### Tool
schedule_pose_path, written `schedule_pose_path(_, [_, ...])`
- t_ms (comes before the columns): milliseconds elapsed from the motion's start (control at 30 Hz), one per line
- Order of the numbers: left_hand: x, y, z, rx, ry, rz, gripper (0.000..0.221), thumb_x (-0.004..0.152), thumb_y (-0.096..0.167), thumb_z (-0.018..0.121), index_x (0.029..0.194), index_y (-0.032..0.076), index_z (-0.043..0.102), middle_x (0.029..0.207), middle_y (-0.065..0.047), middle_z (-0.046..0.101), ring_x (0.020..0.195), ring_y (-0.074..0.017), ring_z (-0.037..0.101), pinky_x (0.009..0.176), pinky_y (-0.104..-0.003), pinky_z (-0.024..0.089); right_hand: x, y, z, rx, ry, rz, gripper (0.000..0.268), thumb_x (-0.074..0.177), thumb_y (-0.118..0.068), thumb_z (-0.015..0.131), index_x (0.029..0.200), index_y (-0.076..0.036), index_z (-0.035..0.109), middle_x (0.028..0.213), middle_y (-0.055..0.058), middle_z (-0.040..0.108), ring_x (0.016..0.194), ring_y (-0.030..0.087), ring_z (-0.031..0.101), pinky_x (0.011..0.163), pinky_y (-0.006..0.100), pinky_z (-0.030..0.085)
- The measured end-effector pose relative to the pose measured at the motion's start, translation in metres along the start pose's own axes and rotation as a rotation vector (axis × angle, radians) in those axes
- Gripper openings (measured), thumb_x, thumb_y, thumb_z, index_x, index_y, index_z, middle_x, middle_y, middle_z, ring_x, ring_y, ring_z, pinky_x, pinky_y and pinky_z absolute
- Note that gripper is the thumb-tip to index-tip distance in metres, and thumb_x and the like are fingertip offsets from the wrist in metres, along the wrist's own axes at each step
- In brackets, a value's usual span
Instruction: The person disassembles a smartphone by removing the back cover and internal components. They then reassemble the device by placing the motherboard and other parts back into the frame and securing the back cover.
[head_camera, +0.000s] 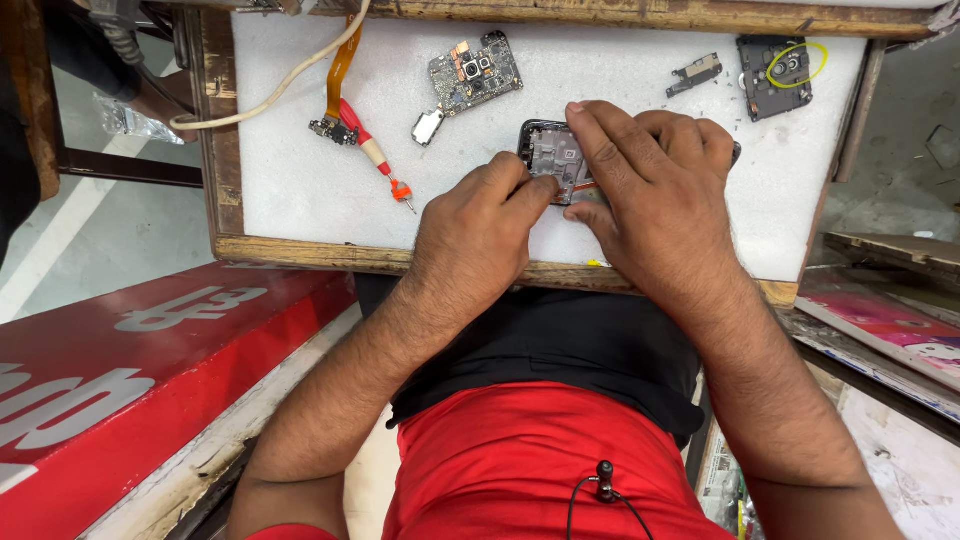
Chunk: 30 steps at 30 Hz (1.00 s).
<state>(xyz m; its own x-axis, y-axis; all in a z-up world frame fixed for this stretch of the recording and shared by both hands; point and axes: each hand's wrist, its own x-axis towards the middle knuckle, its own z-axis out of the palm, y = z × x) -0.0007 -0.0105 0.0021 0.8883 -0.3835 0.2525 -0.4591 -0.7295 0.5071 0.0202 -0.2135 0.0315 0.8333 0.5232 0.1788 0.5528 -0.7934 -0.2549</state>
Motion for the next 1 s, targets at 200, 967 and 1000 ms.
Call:
schedule_pose_path(200, [0.007, 0.002, -0.005, 0.169, -0.02, 0.169, 0.019, 0.091, 0.015, 0.075, 0.105, 0.004, 0.071, 0.099, -0.008, 0.055, 0.087, -0.0203, 0.065, 0.065, -0.033, 0.057, 0.001, 0.0, 0.0, 0.015, -0.008, 0.009, 0.089, 0.075, -0.027, 0.092, 0.154, -0.01, 0.055, 0.148, 0.003, 0.059, 0.118, 0.027, 0.056, 0.106, 0.049, 0.035])
schedule_pose_path(967, [0.016, -0.012, -0.004, -0.028, -0.106, 0.051, 0.024, 0.086, 0.0, 0.075, 0.108, 0.007, 0.075, 0.1, -0.008, 0.056, 0.093, -0.0218, 0.066, 0.078, -0.034, 0.061, 0.001, -0.003, 0.0, 0.019, -0.012, 0.027, 0.091, 0.074, -0.032, 0.092, 0.154, -0.01, 0.054, 0.146, 0.005, 0.059, 0.118, 0.029, 0.055, 0.107, 0.052, 0.033])
schedule_pose_path(1000, [0.013, -0.014, -0.004, -0.054, -0.085, 0.045, 0.024, 0.086, -0.001, 0.074, 0.109, 0.007, 0.075, 0.099, -0.008, 0.056, 0.092, -0.0214, 0.066, 0.077, -0.034, 0.06, 0.002, -0.003, 0.0, 0.021, -0.012, 0.026, 0.091, 0.074, -0.032, 0.092, 0.154, -0.011, 0.054, 0.146, 0.005, 0.059, 0.119, 0.029, 0.055, 0.107, 0.052, 0.033])
